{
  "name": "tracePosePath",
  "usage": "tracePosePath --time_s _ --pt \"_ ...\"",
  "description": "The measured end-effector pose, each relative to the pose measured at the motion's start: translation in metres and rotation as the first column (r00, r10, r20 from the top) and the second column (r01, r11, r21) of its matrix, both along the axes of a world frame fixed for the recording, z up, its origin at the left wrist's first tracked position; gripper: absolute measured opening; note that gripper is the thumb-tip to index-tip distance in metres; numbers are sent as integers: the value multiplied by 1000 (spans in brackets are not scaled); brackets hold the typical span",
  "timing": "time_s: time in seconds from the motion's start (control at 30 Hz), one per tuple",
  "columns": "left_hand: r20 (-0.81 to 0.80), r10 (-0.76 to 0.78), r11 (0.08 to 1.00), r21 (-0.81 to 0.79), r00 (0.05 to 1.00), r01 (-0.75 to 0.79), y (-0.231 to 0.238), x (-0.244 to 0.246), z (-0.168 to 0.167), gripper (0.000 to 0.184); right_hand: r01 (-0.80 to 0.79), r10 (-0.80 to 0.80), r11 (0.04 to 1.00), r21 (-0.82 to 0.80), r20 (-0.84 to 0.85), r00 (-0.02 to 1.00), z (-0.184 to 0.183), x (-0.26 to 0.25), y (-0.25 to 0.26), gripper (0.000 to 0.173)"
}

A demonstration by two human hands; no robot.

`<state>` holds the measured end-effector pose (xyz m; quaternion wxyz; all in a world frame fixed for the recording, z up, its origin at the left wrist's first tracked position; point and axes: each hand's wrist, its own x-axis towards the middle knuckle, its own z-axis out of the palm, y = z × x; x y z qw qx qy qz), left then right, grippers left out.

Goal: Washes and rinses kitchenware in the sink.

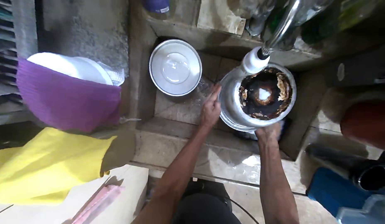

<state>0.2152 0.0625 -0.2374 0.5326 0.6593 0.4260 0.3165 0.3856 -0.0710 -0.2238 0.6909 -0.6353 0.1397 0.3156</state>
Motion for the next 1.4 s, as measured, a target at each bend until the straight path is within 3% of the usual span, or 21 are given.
tracePosePath --time_s 0.07,0.13,0.2,0.3,0.43,0.5,0.6,0.7,0.83,0.9,1.0,1.13,1.2,1.27,1.4 --pt "103 25 999 -25 994 -23 21 20 2 46 22 -21 999 31 -14 1000 2 -7 10 30" --pt "240 -28 974 -213 970 81 55 40 13 48 16 -13 996 85 -32 999 1 -7 15 31" --pt "271 -129 870 -430 954 240 91 54 33 46 -18 19 998 54 -8 1000 3 -5 12 30" --pt "231 -300 749 -543 925 379 117 67 45 28 -61 60 997 42 14 998 19 -3 2 37" --pt "239 -200 736 -603 950 307 107 44 26 33 -146 143 988 48 53 988 56 -6 -4 34" --pt "133 -197 735 -635 971 236 105 33 20 34 -219 217 975 24 88 972 76 -20 -3 30" --pt "-72 -431 664 -700 899 263 121 30 31 48 -301 296 954 3 172 939 88 -49 4 28" --pt "-258 -604 698 -627 754 344 138 41 59 54 -372 373 927 -50 236 897 85 -74 16 31" --pt "-348 -686 720 -452 639 527 153 57 75 39 -512 553 833 -210 331 764 88 -101 37 34" --pt "-317 -653 752 -379 688 540 149 51 84 40 -575 644 764 -291 400 652 85 -116 42 40" --pt "-306 -499 844 -387 811 373 129 27 110 41 -586 751 653 -479 509 421 79 -138 45 45" --pt "-386 -401 898 -343 831 275 121 -5 111 32 -682 851 467 -562 497 173 78 -155 41 59" --pt "-418 -373 921 -274 828 276 122 -15 112 29 -761 871 422 -492 454 190 82 -140 43 65" --pt "-451 -354 935 -188 819 300 120 -23 110 28 -705 824 535 -465 470 315 81 -107 46 56" --pt "-449 -348 934 -88 823 347 116 -22 97 25 -427 683 729 -535 612 399 66 -27 78 35"
